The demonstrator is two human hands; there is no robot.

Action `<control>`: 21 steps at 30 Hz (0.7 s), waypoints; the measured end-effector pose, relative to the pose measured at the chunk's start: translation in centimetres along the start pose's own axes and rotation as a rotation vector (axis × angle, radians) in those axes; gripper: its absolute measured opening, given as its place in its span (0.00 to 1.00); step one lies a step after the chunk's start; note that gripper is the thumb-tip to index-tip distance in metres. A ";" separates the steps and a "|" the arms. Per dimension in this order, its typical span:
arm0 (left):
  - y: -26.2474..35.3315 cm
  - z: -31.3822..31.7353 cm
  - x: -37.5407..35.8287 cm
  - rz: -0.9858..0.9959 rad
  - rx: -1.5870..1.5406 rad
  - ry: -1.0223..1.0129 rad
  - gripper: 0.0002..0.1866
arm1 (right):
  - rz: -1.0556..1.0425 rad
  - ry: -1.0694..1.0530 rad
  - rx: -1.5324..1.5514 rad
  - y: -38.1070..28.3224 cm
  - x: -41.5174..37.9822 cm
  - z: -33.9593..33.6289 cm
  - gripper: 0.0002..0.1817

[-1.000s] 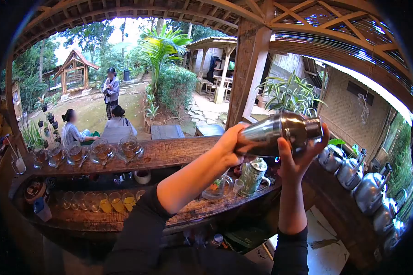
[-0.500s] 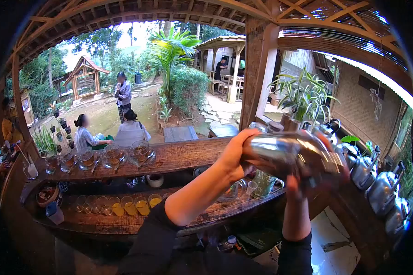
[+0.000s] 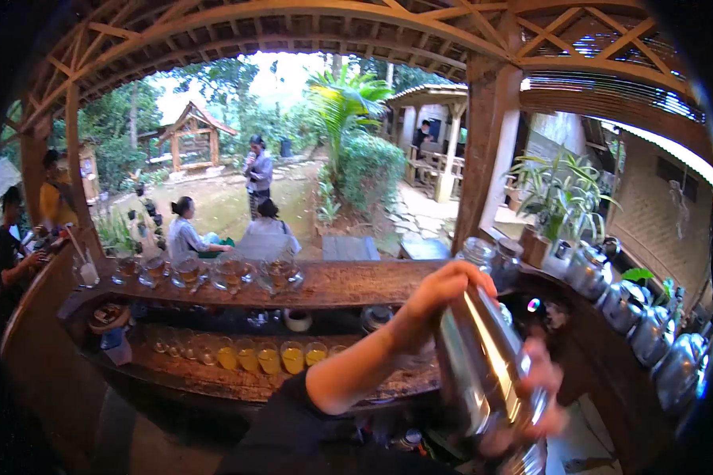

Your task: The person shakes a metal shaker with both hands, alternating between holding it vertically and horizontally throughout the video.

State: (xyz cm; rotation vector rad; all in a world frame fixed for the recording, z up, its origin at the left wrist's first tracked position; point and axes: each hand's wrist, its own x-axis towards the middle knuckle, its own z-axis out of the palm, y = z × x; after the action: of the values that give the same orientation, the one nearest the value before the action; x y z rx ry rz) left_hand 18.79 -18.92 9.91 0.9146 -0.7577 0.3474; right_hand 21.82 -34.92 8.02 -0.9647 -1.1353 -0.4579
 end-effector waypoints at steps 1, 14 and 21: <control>0.7 -0.5 0.0 0.002 0.038 0.013 0.16 | 0.276 -0.122 0.214 -0.6 -0.5 0.2 0.26; 4.3 -5.7 -8.4 0.172 -0.338 0.177 0.20 | -0.863 -0.718 0.229 2.8 3.1 11.6 0.25; 4.8 -15.1 -15.0 0.061 -0.661 0.533 0.17 | 0.242 -0.670 0.478 7.3 1.6 18.7 0.27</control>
State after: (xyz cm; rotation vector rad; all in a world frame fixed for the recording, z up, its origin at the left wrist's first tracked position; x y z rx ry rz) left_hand 12.26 -3.29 -3.83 0.1547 -0.3599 0.3425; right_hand 17.56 -15.23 8.38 -0.8273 -1.6036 0.3594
